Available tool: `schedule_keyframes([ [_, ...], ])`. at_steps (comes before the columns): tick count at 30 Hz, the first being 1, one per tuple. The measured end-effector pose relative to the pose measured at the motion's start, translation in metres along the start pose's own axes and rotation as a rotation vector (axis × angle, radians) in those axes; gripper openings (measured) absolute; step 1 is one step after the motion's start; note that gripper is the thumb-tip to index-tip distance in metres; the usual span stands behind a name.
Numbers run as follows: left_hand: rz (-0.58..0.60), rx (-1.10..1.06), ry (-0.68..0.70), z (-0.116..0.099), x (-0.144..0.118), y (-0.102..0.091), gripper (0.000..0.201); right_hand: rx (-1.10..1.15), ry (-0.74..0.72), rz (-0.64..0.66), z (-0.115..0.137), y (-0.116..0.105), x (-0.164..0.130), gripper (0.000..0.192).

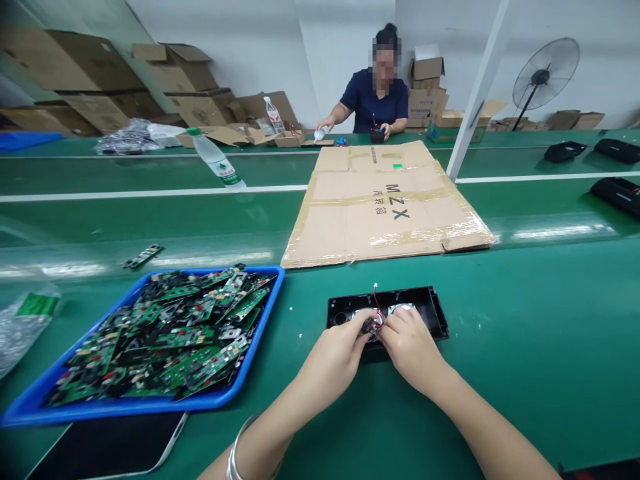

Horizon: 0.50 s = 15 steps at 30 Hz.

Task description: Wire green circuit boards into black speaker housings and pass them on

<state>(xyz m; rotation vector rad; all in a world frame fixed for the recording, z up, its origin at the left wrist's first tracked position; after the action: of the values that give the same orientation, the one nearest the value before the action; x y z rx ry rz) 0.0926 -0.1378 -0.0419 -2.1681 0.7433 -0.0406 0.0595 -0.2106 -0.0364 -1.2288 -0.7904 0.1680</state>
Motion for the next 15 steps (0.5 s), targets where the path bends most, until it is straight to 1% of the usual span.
schedule_keyframes([
  [5,0.007,0.012,-0.025,0.001,0.001,0.000,0.034,-0.121,-0.074,0.051,0.008,0.001,0.001,0.029],
  [7,0.002,0.025,-0.037,0.002,0.001,0.001,0.035,-0.117,-0.066,0.042,0.008,0.000,0.002,0.029],
  [11,-0.011,0.029,-0.039,0.001,0.001,0.004,0.037,0.003,0.011,-0.022,0.000,-0.002,0.000,0.026],
  [15,0.023,-0.031,0.028,-0.004,-0.001,0.002,0.033,0.139,0.068,-0.098,-0.008,-0.001,-0.006,0.025],
])
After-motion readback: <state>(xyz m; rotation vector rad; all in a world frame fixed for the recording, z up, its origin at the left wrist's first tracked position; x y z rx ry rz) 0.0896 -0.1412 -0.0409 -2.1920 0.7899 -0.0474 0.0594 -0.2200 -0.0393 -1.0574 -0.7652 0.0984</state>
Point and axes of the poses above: each hand's wrist, its own x-axis towards the middle knuckle, its own y-axis out of the palm, z = x × y, the point moved 9 cm from there along x, towards the middle knuckle, and after that the axes turned 12 degrees about -y, right-handed, at the moved point
